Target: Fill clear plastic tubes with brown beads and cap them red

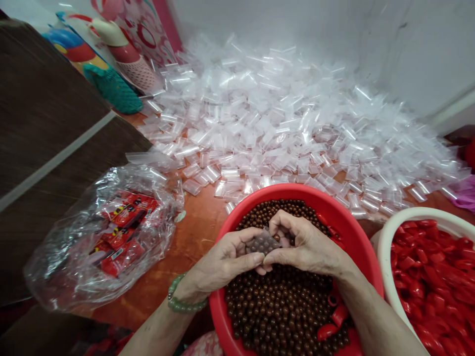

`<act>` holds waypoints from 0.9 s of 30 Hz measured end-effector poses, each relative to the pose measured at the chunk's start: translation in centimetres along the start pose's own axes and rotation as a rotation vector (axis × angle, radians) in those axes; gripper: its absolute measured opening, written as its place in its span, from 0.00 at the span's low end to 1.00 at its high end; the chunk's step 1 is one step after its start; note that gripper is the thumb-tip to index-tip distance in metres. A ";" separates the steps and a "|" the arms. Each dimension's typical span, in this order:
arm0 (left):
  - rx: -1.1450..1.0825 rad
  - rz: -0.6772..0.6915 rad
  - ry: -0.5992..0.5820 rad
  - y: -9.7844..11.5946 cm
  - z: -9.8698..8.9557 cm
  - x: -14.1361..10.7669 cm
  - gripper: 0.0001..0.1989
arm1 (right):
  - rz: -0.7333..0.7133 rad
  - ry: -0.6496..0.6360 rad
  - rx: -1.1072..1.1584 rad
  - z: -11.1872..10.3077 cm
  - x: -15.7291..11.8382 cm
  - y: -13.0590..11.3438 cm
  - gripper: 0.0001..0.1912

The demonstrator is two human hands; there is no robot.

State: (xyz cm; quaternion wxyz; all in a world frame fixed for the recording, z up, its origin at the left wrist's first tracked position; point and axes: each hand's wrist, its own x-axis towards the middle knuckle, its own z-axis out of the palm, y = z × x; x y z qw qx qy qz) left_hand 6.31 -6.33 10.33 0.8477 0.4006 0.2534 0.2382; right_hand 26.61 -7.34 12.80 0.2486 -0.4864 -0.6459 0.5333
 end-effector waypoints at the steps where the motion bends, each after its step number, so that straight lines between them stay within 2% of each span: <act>1: -0.005 0.004 0.002 0.0 0.0 0.0 0.17 | 0.007 0.002 0.013 0.0 0.0 0.0 0.15; 10: -0.019 0.015 0.021 -0.4 -0.2 0.0 0.17 | -0.040 0.015 0.026 0.1 0.1 -0.2 0.20; 14: -0.052 0.018 0.037 -0.2 -0.2 0.1 0.16 | -0.065 0.068 0.051 -0.7 -0.7 -0.3 0.15; 16: -0.046 0.007 0.050 -0.2 -0.2 0.1 0.15 | -0.097 0.141 0.028 -1.5 -1.2 -0.3 0.13; 19: 0.010 0.035 0.068 -0.2 -0.2 0.0 0.14 | -0.112 0.329 -0.174 -2.7 -2.3 -0.3 0.10; 21: 0.083 0.075 0.096 -0.1 -0.2 0.0 0.12 | -0.066 0.384 -0.355 -3.6 -3.3 -0.2 0.08; 24: 0.227 0.115 0.140 -0.1 -0.1 -0.1 0.09 | 0.062 0.336 -0.639 -4.8 -5.1 0.4 0.09; 27: 0.333 0.108 0.164 0.0 -0.1 -0.1 0.08 | 0.263 0.219 -0.926 -5.2 -6.8 1.7 0.09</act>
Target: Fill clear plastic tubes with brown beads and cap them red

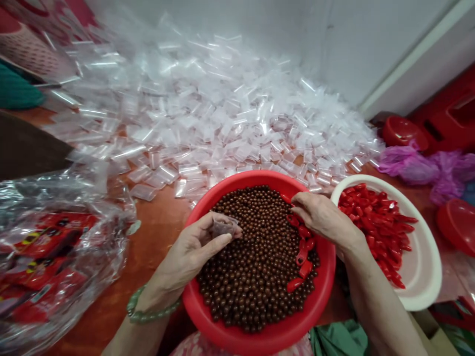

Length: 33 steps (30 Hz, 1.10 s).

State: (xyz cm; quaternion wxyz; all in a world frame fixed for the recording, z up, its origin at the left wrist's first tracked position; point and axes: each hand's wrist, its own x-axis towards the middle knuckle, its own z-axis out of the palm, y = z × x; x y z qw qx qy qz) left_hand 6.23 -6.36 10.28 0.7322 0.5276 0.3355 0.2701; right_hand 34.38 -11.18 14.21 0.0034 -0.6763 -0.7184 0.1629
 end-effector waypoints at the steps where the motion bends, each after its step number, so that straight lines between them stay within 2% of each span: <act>1: 0.016 -0.007 0.000 0.0 0.0 0.0 0.07 | 0.030 -0.052 -0.076 0.4 -0.4 0.3 0.08; 4: 0.011 -0.032 0.003 0.0 0.1 0.1 0.08 | 0.055 -0.121 -0.182 2.0 -0.9 0.7 0.06; 10: -0.224 -0.027 0.001 0.1 0.3 0.0 0.11 | 0.000 -0.097 -0.269 5.1 -0.7 0.6 0.04; 14: -0.374 -0.038 -0.061 -0.4 0.0 0.0 0.16 | -0.042 -0.046 -0.255 5.5 -1.1 1.1 0.06; 16: -0.416 -0.046 -0.090 -0.6 -0.2 0.1 0.19 | -0.050 0.039 -0.091 4.9 -1.3 1.0 0.06; 19: -0.438 -0.053 -0.124 -0.9 -0.3 0.2 0.22 | -0.020 0.249 0.354 3.6 -0.9 -0.2 0.14; 21: -0.440 -0.052 -0.139 -0.9 -0.3 0.2 0.23 | 0.034 0.373 0.651 2.9 0.2 -1.7 0.15; 24: -0.430 -0.069 -0.136 -0.7 -0.2 0.2 0.22 | 0.135 0.460 1.101 2.5 2.3 -4.6 0.11; 26: -0.432 -0.091 -0.122 -0.5 -0.1 0.1 0.20 | 0.119 0.479 1.320 2.7 3.5 -6.4 0.10; 29: -0.453 -0.110 -0.120 -0.2 0.0 0.1 0.20 | 0.065 0.461 1.440 3.8 4.3 -8.5 0.09; 33: -0.453 -0.093 -0.113 0.0 0.0 0.2 0.21 | 0.043 0.383 1.391 5.4 3.8 -9.9 0.08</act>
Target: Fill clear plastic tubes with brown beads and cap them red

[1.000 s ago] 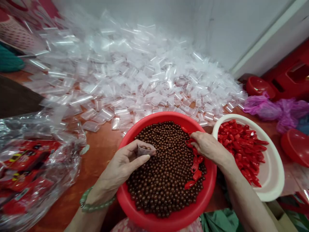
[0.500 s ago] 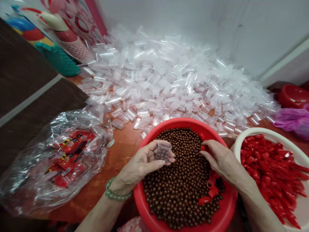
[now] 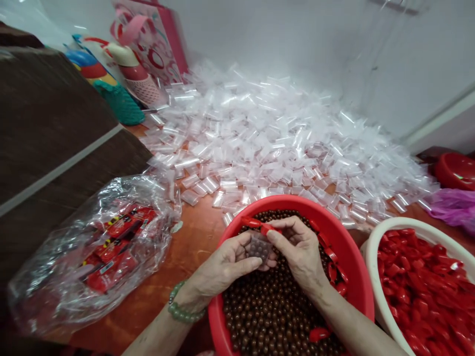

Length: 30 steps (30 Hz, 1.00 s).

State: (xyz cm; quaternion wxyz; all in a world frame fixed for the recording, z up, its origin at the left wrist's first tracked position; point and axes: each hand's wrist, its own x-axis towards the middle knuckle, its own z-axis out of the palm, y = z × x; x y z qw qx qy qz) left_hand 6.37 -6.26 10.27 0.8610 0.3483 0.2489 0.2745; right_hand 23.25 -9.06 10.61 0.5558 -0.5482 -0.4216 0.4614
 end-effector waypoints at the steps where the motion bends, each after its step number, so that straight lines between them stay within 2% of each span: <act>1: 0.006 0.007 0.000 0.0 0.0 0.0 0.20 | 0.006 -0.011 -0.012 0.2 -0.3 0.1 0.08; 6: 0.094 0.029 -0.001 -0.6 -0.2 0.3 0.12 | -0.073 0.011 -0.059 1.0 -1.0 0.0 0.04; 12: 0.298 0.133 0.051 -1.2 -0.2 0.3 0.15 | -0.171 0.065 -0.178 1.7 -0.8 0.3 0.04; 15: 0.241 0.126 0.044 -1.0 -0.2 0.2 0.15 | -0.206 0.039 -0.214 1.8 -0.7 0.3 0.04; 20: 0.187 0.130 0.112 -0.5 0.0 0.3 0.16 | -0.282 0.000 -0.281 1.7 -0.6 -0.3 0.04; 25: 0.210 0.162 0.122 -0.4 -0.2 0.2 0.16 | -0.400 -0.131 -0.420 0.9 -0.2 -0.6 0.07; 30: 0.330 0.172 0.190 -0.8 -0.6 -0.1 0.13 | -0.609 -0.306 -0.583 0.3 -0.3 -0.6 0.23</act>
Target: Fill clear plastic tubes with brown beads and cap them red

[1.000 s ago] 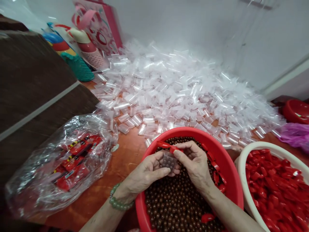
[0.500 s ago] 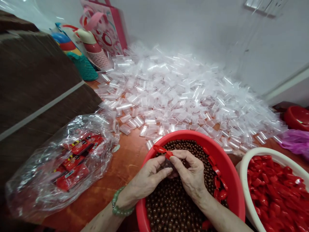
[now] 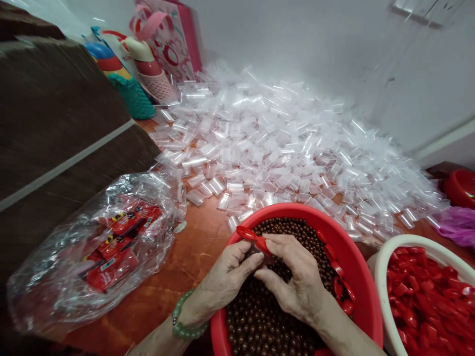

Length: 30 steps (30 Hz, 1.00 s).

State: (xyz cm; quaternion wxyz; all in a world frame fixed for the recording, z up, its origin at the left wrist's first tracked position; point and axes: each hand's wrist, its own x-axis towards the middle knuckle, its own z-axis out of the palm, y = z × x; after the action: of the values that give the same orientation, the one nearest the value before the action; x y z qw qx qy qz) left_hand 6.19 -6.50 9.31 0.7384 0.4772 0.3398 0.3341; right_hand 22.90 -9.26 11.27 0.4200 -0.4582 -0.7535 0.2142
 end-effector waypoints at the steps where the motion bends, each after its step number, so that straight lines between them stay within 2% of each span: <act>1: 0.009 -0.015 0.003 -0.1 0.0 0.0 0.14 | -0.031 -0.015 -0.024 0.0 -0.1 0.0 0.24; 7: -0.043 0.013 0.036 0.1 -0.1 0.0 0.16 | -0.094 -0.086 -0.068 -0.1 -0.2 -0.3 0.25; 11: -0.057 0.028 -0.017 0.4 -0.1 0.0 0.16 | 0.013 -0.119 0.094 -1.5 0.5 -0.3 0.15; 13: -0.028 0.007 -0.061 0.6 0.0 0.0 0.16 | 0.121 -0.112 0.202 -2.1 0.8 -0.1 0.15; 15: 0.029 -0.006 -0.136 0.9 0.1 -0.1 0.15 | 0.210 -0.113 0.282 -2.3 1.0 0.0 0.23; 17: 0.079 -0.012 -0.223 1.3 0.1 -0.1 0.14 | 0.254 -0.181 0.323 -2.3 1.2 0.0 0.30; 19: 0.082 -0.007 -0.281 1.6 0.1 -0.1 0.14 | 0.251 -0.282 0.337 -2.2 1.2 -0.2 0.28; 21: 0.065 -0.002 -0.315 1.7 0.0 -0.1 0.14 | 0.241 -0.329 0.389 -2.2 1.2 -0.3 0.24; 23: 0.049 -0.025 -0.313 1.5 -0.1 -0.1 0.13 | 0.256 -0.275 0.525 -2.4 1.1 -0.1 0.24; 26: -0.037 -0.108 -0.263 1.1 -0.3 0.0 0.14 | 0.272 -0.088 0.662 -2.8 0.8 0.5 0.24; 28: -0.110 -0.133 -0.251 1.0 -0.4 0.0 0.15 | 0.250 -0.037 0.612 -3.1 0.8 0.6 0.20; 30: -0.141 -0.131 -0.243 0.9 -0.4 0.1 0.15 | 0.218 -0.063 0.501 -3.1 1.0 0.3 0.15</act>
State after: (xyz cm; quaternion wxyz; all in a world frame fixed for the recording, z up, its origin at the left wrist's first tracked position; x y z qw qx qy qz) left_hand 5.71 -5.95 10.00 0.8260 0.4378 0.2539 0.2481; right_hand 25.42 -8.47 13.25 0.4711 -0.4117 -0.6358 0.4519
